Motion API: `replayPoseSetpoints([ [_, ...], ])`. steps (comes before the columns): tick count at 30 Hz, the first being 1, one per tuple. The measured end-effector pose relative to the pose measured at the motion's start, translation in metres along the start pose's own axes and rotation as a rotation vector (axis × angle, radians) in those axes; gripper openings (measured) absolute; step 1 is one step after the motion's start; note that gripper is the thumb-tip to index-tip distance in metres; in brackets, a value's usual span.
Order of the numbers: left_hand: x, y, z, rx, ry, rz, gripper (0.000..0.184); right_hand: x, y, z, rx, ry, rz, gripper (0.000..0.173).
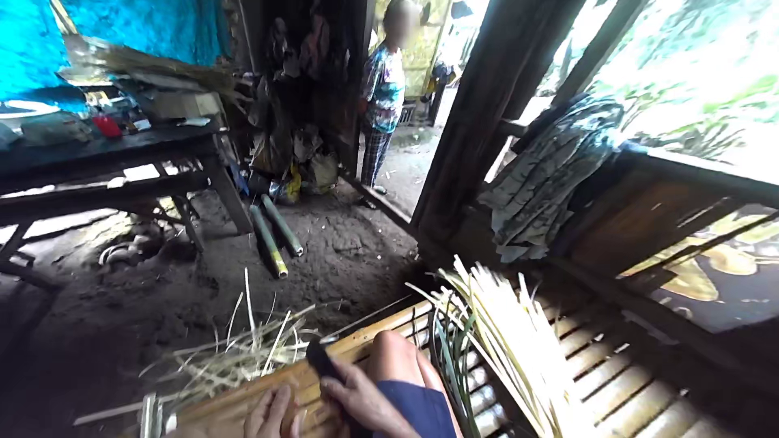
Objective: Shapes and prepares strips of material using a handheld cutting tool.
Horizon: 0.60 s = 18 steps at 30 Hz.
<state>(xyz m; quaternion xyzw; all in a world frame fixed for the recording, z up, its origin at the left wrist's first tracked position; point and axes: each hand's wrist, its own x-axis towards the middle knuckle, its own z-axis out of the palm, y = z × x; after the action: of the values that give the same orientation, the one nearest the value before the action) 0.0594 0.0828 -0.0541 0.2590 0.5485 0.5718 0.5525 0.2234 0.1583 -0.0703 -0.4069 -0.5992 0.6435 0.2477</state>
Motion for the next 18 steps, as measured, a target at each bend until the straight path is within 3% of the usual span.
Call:
replayPoseSetpoints([
  [3, -0.003, 0.022, 0.009, 0.013, -0.04, 0.046, 0.02, -0.014, -0.037, -0.005, 0.043, 0.1, -0.127, 0.031],
  [6, -0.009, 0.038, 0.017, -0.07, -0.079, 0.079, 0.018, -0.02, -0.061, -0.016, 0.202, -0.053, -0.202, 0.016],
  [11, -0.019, 0.033, 0.024, -0.172, -0.148, 0.147, 0.018, -0.027, -0.065, -0.015, 0.103, -0.244, -0.204, 0.02],
  [18, -0.02, 0.029, 0.028, -0.155, -0.14, 0.192, 0.014, -0.028, -0.073, -0.021, 0.008, -0.265, -0.271, 0.026],
])
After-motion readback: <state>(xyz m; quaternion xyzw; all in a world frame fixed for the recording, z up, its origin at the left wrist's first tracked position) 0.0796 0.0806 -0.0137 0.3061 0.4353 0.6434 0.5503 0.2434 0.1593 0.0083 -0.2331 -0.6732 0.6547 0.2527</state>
